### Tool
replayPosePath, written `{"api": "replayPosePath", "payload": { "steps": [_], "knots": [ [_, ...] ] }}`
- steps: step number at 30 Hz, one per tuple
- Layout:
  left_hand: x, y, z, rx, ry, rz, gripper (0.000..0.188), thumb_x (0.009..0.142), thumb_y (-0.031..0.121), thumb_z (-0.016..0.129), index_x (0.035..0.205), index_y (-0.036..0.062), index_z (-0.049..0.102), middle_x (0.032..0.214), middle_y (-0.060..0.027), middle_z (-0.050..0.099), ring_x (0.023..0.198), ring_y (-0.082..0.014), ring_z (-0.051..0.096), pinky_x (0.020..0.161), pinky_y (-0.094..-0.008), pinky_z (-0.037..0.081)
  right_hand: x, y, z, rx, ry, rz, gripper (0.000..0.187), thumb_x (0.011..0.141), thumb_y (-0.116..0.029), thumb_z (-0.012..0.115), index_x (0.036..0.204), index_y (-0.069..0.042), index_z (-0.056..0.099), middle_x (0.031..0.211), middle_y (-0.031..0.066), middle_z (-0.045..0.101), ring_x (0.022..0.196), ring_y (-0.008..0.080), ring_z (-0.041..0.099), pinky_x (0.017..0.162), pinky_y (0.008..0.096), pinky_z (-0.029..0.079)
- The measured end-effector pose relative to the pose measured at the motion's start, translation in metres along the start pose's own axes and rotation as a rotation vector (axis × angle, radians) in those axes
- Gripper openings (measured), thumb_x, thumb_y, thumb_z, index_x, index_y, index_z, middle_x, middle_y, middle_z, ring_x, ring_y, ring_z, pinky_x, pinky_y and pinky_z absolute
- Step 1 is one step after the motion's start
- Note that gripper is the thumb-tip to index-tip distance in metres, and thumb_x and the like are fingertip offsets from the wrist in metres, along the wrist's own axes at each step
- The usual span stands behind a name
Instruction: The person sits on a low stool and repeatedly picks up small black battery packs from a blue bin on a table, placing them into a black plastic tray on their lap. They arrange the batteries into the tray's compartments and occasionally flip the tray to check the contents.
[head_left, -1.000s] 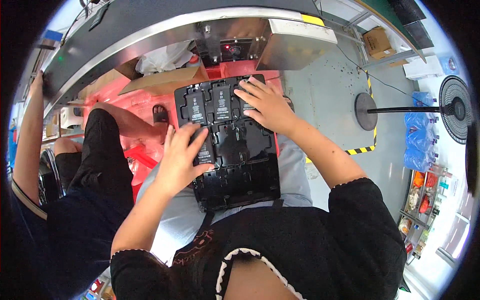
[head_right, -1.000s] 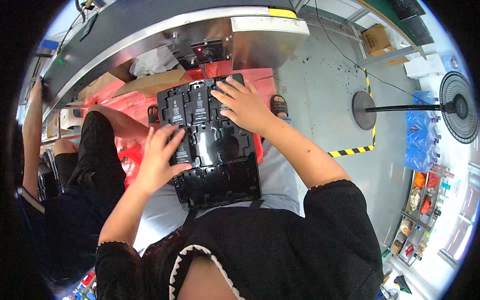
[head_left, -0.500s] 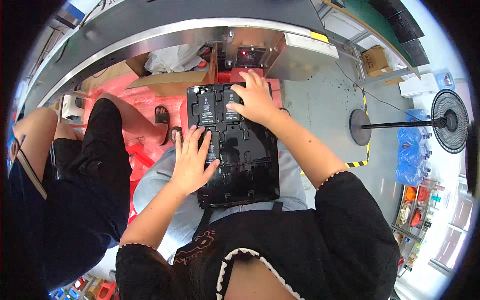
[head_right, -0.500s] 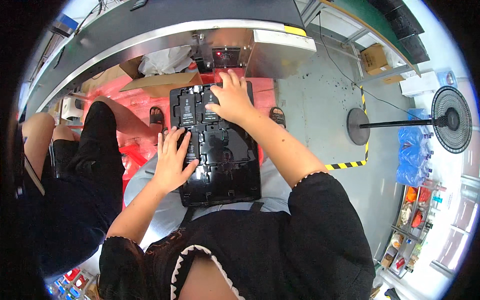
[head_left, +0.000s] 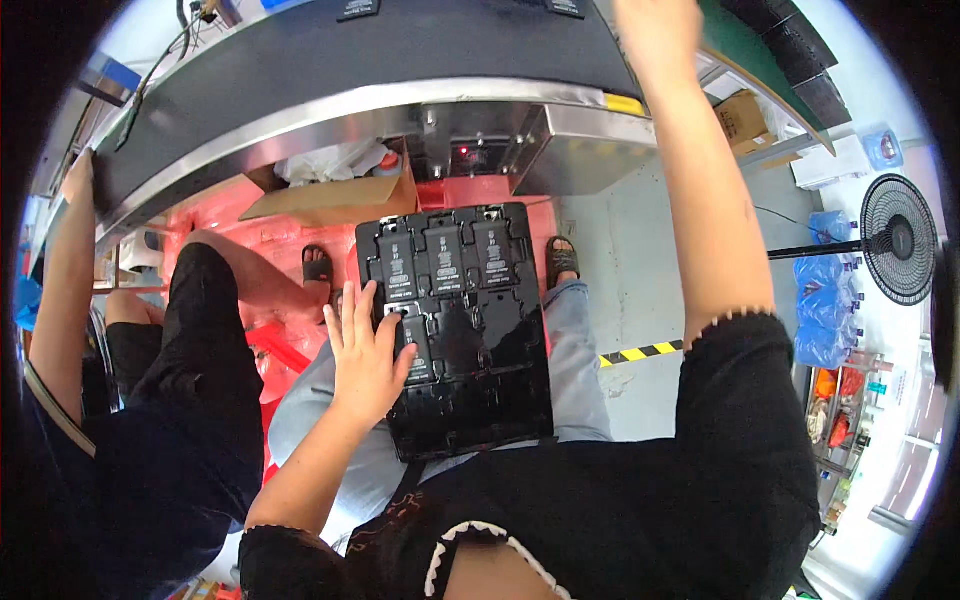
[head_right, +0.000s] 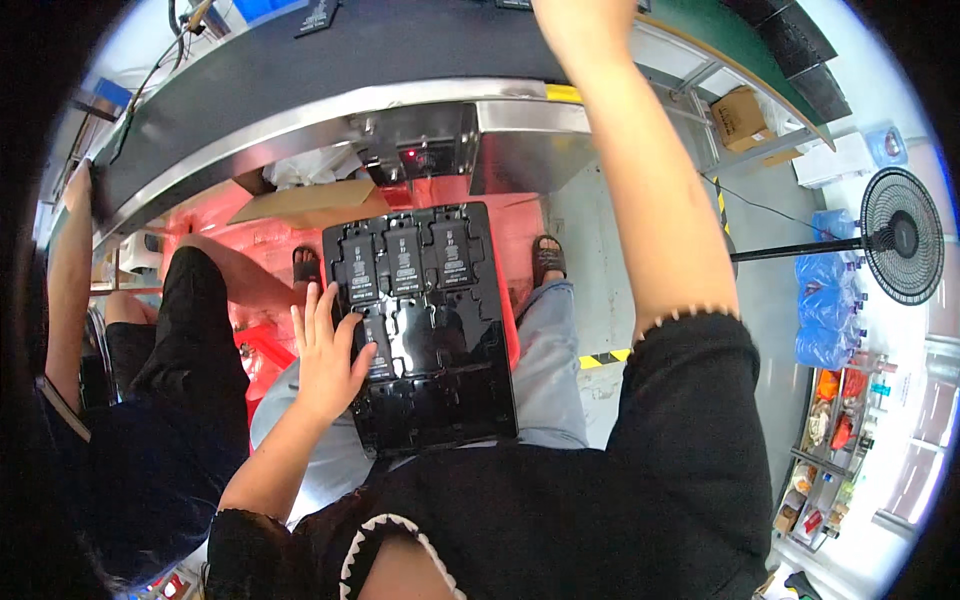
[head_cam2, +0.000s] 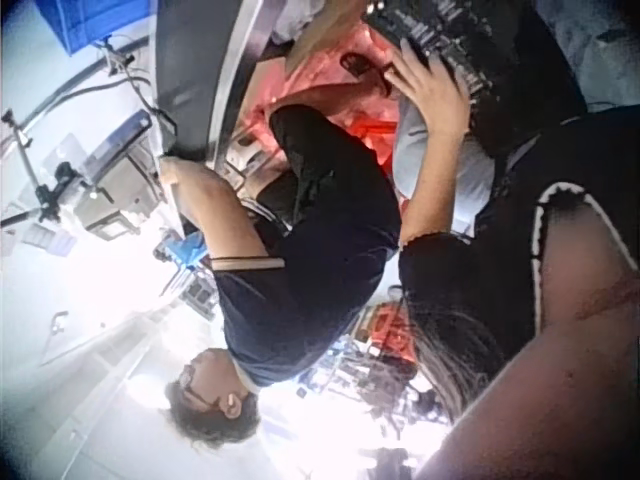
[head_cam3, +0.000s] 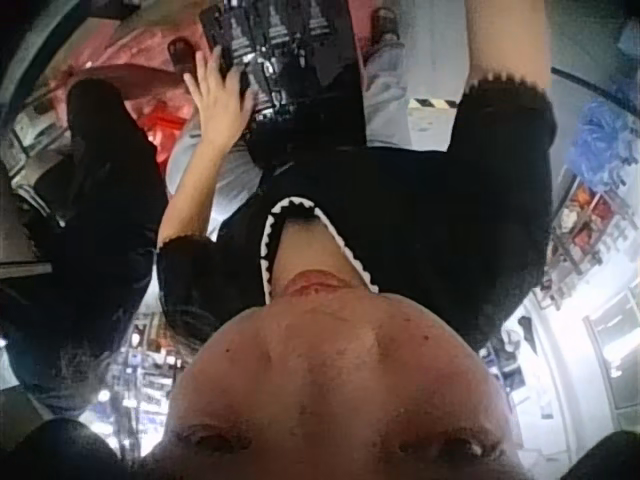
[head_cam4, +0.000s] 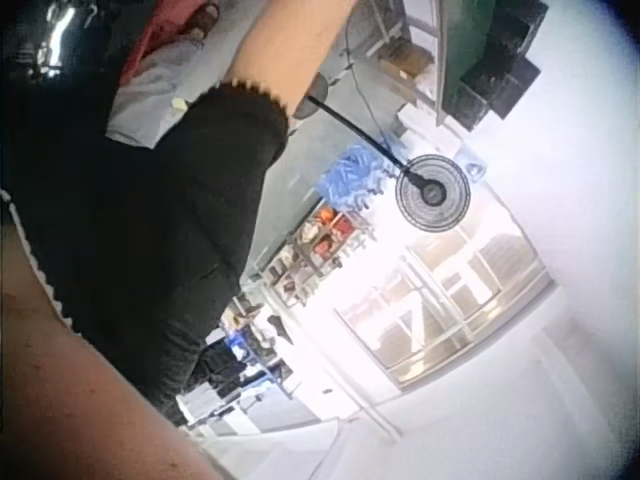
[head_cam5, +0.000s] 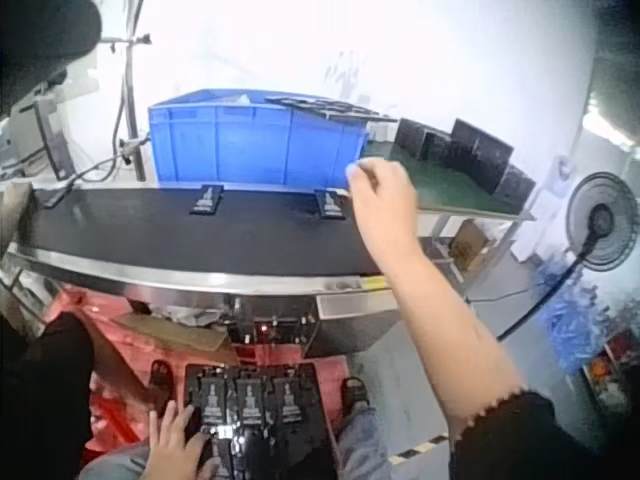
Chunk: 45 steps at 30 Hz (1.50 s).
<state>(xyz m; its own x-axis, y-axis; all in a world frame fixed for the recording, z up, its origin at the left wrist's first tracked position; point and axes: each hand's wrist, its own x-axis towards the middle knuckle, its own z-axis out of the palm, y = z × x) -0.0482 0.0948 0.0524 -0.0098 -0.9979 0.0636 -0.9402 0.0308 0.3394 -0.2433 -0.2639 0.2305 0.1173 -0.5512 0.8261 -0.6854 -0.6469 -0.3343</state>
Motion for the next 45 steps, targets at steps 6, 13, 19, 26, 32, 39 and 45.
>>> {"api": "replayPosePath", "payload": {
  "steps": [6,13,19,26,32,39,45],
  "knots": [
    [0.015,0.011,-0.011,0.016,-0.096,-0.034,0.055,0.075,0.018,0.074,0.125,0.0024,0.055,0.150,-0.0262,0.026,0.142,-0.0486,0.017,0.112,-0.0659,0.013,0.036,0.140,0.101,0.024,-0.555,0.594,0.048,0.078,-0.033,0.074,0.097,0.011,0.068,0.095,0.0244,0.070,0.089,0.0388,0.068,0.081,0.0447,0.052],
    [0.163,0.035,-0.126,-0.116,0.511,0.539,0.020,0.085,0.000,0.067,0.105,0.0020,0.069,0.098,-0.0119,0.070,0.076,-0.0182,0.066,0.071,-0.0277,0.053,0.025,0.060,-0.004,0.445,-0.166,0.530,0.022,0.086,-0.018,0.069,0.069,-0.004,0.065,0.059,0.0000,0.053,0.054,0.0124,0.049,0.051,0.0297,0.036],
    [0.397,0.016,-0.138,-0.064,0.314,0.251,0.077,0.082,0.033,0.073,0.145,0.0042,0.039,0.151,-0.0227,0.034,0.143,-0.0349,0.029,0.117,-0.0401,0.025,-0.031,-0.023,-0.108,1.031,-0.400,0.918,0.011,0.091,-0.012,0.062,0.093,-0.003,0.066,0.091,0.0057,0.065,0.074,0.0144,0.060,0.067,0.0264,0.046],
    [0.403,0.051,-0.129,-0.061,-0.023,0.341,0.071,0.075,0.043,0.079,0.128,0.0003,0.058,0.116,-0.0209,0.066,0.101,-0.0329,0.064,0.091,-0.0391,0.048,-0.183,-0.005,-0.148,1.067,-0.932,1.111,0.037,0.088,-0.007,0.065,0.124,-0.005,0.060,0.098,0.0014,0.067,0.083,0.0072,0.062,0.068,0.0215,0.049],
    [0.375,0.063,-0.114,0.172,0.303,0.465,0.077,0.069,0.048,0.081,0.117,-0.0092,0.061,0.107,-0.0284,0.066,0.102,-0.0363,0.065,0.089,-0.0383,0.050,-0.294,-0.047,-0.093,0.991,-0.869,0.969,0.029,0.088,-0.010,0.065,0.116,-0.003,0.063,0.100,0.0073,0.069,0.088,0.0176,0.065,0.079,0.0302,0.051],
    [0.191,0.076,-0.123,-0.158,0.364,0.515,0.047,0.077,0.026,0.082,0.114,0.0016,0.067,0.114,-0.0113,0.068,0.107,-0.0199,0.063,0.094,-0.0338,0.047,-0.322,-0.042,-0.082,0.341,-0.738,0.233,0.026,0.078,-0.020,0.074,0.100,-0.009,0.071,0.097,0.0089,0.058,0.094,0.0299,0.054,0.083,0.0405,0.044],
    [0.045,0.044,-0.014,-0.233,-0.070,0.414,0.082,0.063,0.034,0.086,0.131,0.0007,0.054,0.132,-0.0179,0.054,0.125,-0.0347,0.049,0.107,-0.0449,0.037,-0.319,-0.047,-0.087,0.180,-0.765,0.146,0.031,0.077,-0.029,0.076,0.106,-0.017,0.072,0.108,0.0087,0.052,0.101,0.0307,0.049,0.088,0.0415,0.042]
  ]
}}
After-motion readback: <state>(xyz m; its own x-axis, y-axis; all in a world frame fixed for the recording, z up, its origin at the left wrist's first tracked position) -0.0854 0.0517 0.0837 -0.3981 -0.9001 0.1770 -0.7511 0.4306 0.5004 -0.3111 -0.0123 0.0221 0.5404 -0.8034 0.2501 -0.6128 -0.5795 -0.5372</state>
